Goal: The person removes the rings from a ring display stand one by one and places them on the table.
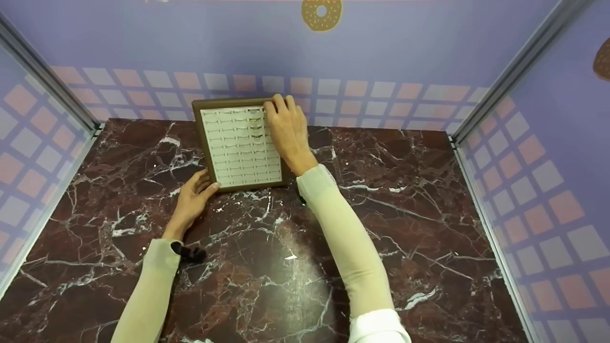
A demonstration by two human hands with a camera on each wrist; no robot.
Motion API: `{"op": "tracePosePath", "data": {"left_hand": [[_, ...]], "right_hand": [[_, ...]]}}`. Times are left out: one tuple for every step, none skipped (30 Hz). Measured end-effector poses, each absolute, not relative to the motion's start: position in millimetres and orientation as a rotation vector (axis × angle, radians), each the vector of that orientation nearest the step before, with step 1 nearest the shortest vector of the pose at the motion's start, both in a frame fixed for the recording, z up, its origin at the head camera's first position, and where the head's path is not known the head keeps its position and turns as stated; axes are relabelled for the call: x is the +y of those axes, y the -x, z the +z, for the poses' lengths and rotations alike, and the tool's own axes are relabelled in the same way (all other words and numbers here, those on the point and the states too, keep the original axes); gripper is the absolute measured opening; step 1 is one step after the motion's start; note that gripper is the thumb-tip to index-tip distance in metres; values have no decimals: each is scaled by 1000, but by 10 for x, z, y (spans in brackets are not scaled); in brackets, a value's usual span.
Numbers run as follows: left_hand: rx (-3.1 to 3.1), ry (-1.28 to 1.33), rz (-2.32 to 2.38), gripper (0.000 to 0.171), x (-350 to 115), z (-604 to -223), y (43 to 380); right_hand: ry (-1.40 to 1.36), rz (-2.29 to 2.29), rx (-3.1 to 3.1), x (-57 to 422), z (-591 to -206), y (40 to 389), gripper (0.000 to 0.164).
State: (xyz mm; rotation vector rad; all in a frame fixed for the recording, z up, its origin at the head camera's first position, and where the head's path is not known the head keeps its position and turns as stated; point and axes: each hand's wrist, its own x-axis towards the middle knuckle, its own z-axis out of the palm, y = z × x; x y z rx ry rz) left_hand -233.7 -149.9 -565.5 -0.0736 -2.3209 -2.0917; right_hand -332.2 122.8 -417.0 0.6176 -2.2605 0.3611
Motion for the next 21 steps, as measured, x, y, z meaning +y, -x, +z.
{"op": "tracePosePath", "data": {"left_hand": [[-2328, 73, -2086, 57, -1501, -5651, 2333], [-2330, 75, -2085, 57, -1503, -5648, 2332], [-2327, 72, -2086, 57, -1501, -5647, 2335], [-2324, 71, -2088, 57, -1501, -5648, 2338], [-2319, 72, -2091, 57, -1501, -5648, 2340], [-2318, 71, -2091, 56, -1501, -5649, 2345], [-2317, 70, -2090, 56, -1500, -5649, 2347], [-2316, 72, -2089, 56, -1499, -5652, 2350], [-2315, 72, -2087, 56, -1498, -5654, 2354], [-2315, 74, -2086, 56, -1498, -5657, 2356], [-2316, 74, -2085, 57, -1498, -5659, 2359], [-2322, 70, -2078, 57, -1499, -5664, 2362], [-2326, 68, -2075, 58, -1502, -5670, 2365], [-2328, 67, -2073, 58, -1503, -5676, 2367], [-2329, 64, -2072, 58, -1504, -5681, 2370], [-2332, 62, -2070, 58, -1506, -5686, 2373], [-2329, 62, -2073, 57, -1506, -5686, 2373], [-2328, 63, -2074, 57, -1506, -5686, 2372], [-2326, 64, -2077, 56, -1505, -5686, 2373], [-2325, 67, -2079, 55, -1504, -5683, 2371], [-2324, 68, -2079, 55, -1504, -5683, 2370]], "right_hand": [[-624, 360, -2261, 1230, -4169, 3321, 13], [-631, 359, -2263, 1233, -4167, 3320, 14], [-637, 366, -2270, 1235, -4164, 3317, 14], [-641, 373, -2277, 1237, -4160, 3314, 14], [-645, 381, -2284, 1239, -4158, 3313, 15], [-646, 387, -2291, 1242, -4156, 3310, 15], [-646, 393, -2296, 1247, -4153, 3308, 14], [-645, 395, -2300, 1251, -4151, 3305, 13], [-644, 400, -2304, 1255, -4150, 3305, 13], [-643, 402, -2306, 1260, -4149, 3304, 13], [-645, 406, -2308, 1264, -4148, 3303, 13], [-646, 404, -2310, 1268, -4148, 3303, 13], [-649, 404, -2309, 1271, -4148, 3304, 13], [-653, 405, -2310, 1273, -4148, 3302, 13], [-657, 404, -2310, 1275, -4148, 3302, 12], [-661, 403, -2310, 1277, -4148, 3300, 12], [-664, 402, -2311, 1278, -4147, 3299, 12], [-664, 399, -2312, 1280, -4146, 3298, 12], [-665, 398, -2313, 1281, -4144, 3296, 12], [-665, 399, -2316, 1283, -4141, 3293, 12], [-664, 401, -2321, 1285, -4138, 3290, 13]]}}
